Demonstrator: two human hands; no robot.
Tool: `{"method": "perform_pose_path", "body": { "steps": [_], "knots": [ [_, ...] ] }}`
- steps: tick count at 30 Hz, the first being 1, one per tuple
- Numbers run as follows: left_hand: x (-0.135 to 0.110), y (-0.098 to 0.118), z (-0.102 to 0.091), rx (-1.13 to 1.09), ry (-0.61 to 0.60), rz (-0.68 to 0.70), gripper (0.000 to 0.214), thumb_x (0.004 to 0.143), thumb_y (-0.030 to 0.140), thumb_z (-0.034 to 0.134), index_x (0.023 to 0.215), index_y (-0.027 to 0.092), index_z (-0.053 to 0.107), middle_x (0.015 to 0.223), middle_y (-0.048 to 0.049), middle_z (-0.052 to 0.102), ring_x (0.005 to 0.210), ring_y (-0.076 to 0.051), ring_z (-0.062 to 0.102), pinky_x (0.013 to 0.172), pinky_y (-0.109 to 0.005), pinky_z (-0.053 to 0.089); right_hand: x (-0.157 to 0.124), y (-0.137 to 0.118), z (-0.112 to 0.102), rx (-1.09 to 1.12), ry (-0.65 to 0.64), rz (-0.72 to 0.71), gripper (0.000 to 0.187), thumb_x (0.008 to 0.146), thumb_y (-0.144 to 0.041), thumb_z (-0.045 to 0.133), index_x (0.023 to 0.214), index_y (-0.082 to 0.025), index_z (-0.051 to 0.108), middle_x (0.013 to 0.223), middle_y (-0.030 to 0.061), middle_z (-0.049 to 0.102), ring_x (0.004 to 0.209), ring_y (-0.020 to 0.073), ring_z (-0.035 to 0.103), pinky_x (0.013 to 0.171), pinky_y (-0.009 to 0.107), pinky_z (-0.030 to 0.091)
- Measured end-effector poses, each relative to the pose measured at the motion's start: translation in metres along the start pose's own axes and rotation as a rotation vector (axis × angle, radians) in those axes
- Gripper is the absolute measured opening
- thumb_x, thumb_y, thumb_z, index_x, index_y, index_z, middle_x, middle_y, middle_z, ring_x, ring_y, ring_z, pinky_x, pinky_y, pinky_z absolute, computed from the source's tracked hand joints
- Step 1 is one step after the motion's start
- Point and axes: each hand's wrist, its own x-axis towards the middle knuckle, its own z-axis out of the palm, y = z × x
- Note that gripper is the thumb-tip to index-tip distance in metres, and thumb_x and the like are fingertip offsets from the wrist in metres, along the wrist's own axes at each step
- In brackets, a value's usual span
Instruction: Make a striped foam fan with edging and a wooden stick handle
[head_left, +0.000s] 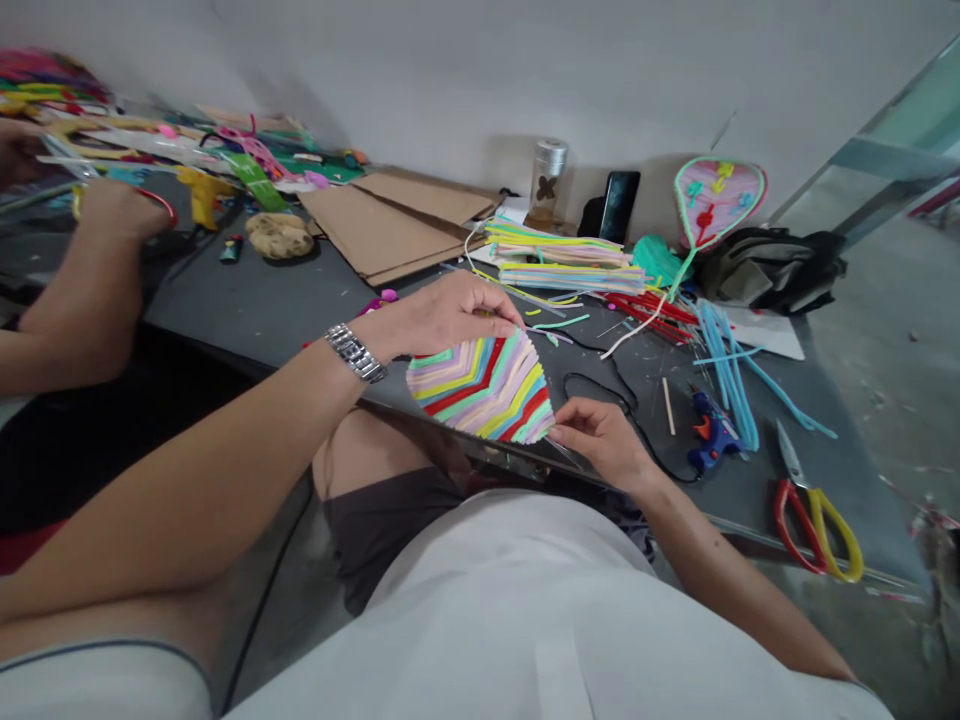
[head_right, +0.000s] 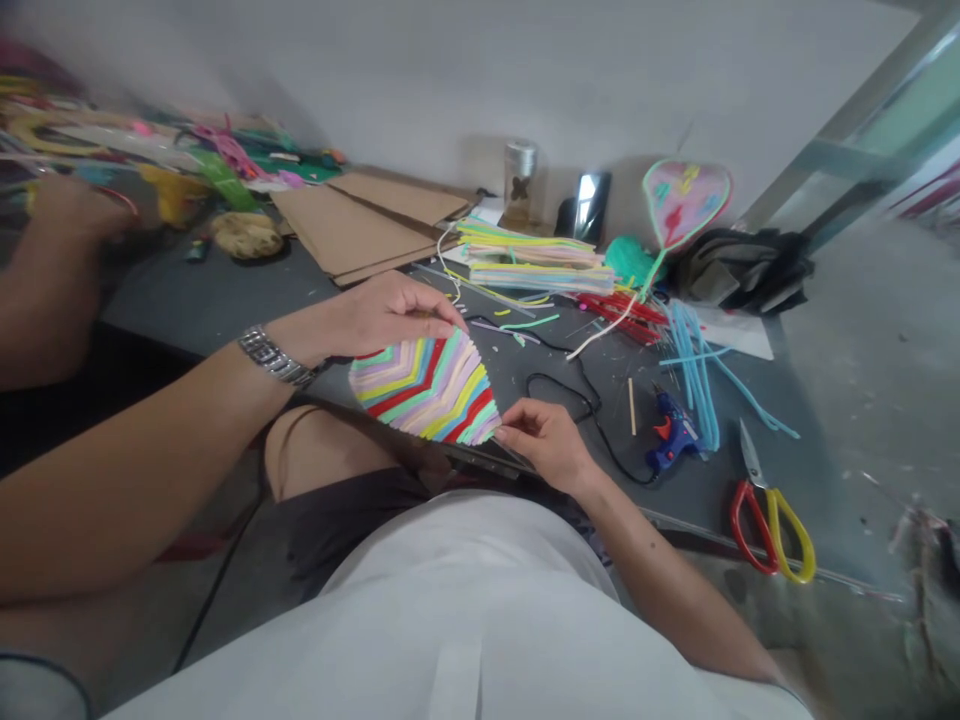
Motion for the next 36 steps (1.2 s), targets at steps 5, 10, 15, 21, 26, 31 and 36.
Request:
{"method": "perform_pose_path", "body": {
  "steps": [5, 10, 15, 21, 26, 31, 36],
  "knots": [
    [-0.001, 0.007, -0.001, 0.024, 0.014, 0.009, 0.012, 0.084, 0.026, 0.077, 0.090, 0.020, 0.084, 0.085, -0.0004, 0.079, 0.082, -0.020, 0.071, 0.083, -0.030, 0.049, -0.002, 0.000, 0.008, -0.002, 0.033, -0.013, 0.028, 0.073, -0.045, 0.087, 0.076, -0.020, 0.073, 0.070, -0.0002, 0.070, 0.064, 0.0136, 0.059, 0.064, 0.027, 0.048],
    [0.007, 0.011, -0.001, 0.035, -0.056, 0.003, 0.011, 0.080, 0.029, 0.080, 0.088, 0.022, 0.083, 0.084, 0.0003, 0.079, 0.081, -0.020, 0.072, 0.090, -0.034, 0.050, -0.005, 0.003, 0.025, 0.037, 0.035, -0.005, 0.033, 0.072, -0.047, 0.087, 0.071, -0.020, 0.067, 0.062, -0.0029, 0.063, 0.058, 0.0113, 0.051, 0.058, 0.025, 0.042],
    [0.006, 0.030, -0.019, 0.148, 0.140, 0.087, 0.019, 0.082, 0.033, 0.081, 0.099, 0.023, 0.081, 0.099, -0.0040, 0.081, 0.099, -0.026, 0.072, 0.096, -0.037, 0.052, 0.002, 0.005, 0.042, 0.255, 0.090, 0.013, 0.040, 0.069, -0.052, 0.089, 0.071, -0.022, 0.063, 0.062, -0.0037, 0.062, 0.056, 0.0104, 0.050, 0.056, 0.024, 0.042],
    [-0.094, 0.015, 0.058, -0.225, 0.875, -0.193, 0.031, 0.097, 0.050, 0.064, 0.091, 0.021, 0.074, 0.087, -0.0053, 0.077, 0.084, -0.020, 0.071, 0.081, -0.032, 0.058, 0.006, 0.018, 0.049, 0.457, 0.153, 0.286, 0.044, 0.063, -0.048, 0.089, 0.069, -0.022, 0.055, 0.062, -0.0027, 0.065, 0.048, 0.0089, 0.052, 0.041, 0.020, 0.038],
    [-0.147, -0.014, 0.160, -0.987, 0.281, -0.678, 0.052, 0.075, 0.065, 0.085, 0.098, 0.018, 0.078, 0.097, -0.0122, 0.081, 0.083, -0.022, 0.076, 0.074, -0.031, 0.060, -0.004, 0.030, 0.051, 0.342, 0.135, 0.369, 0.036, 0.068, -0.048, 0.085, 0.073, -0.019, 0.064, 0.067, 0.0003, 0.069, 0.047, 0.0095, 0.057, 0.039, 0.020, 0.041],
    [-0.117, -0.011, 0.173, -1.143, 0.245, -0.662, 0.054, 0.066, 0.058, 0.093, 0.095, 0.015, 0.075, 0.088, -0.0088, 0.079, 0.069, -0.015, 0.071, 0.067, -0.025, 0.055, -0.012, 0.032, 0.049, -0.069, 0.160, 0.186, 0.031, 0.083, -0.049, 0.070, 0.071, -0.021, 0.067, 0.060, -0.0008, 0.063, 0.043, 0.0111, 0.047, 0.040, 0.025, 0.034],
    [-0.108, -0.016, 0.175, -1.170, 0.274, -0.722, 0.046, 0.063, 0.048, 0.094, 0.084, 0.016, 0.069, 0.079, -0.0057, 0.077, 0.060, -0.013, 0.067, 0.055, -0.022, 0.046, -0.015, 0.033, 0.039, -0.586, 0.226, -0.269, 0.017, 0.092, -0.027, 0.061, 0.076, -0.023, 0.066, 0.072, 0.0018, 0.065, 0.067, 0.0163, 0.058, 0.062, 0.029, 0.042]
  ]
}}
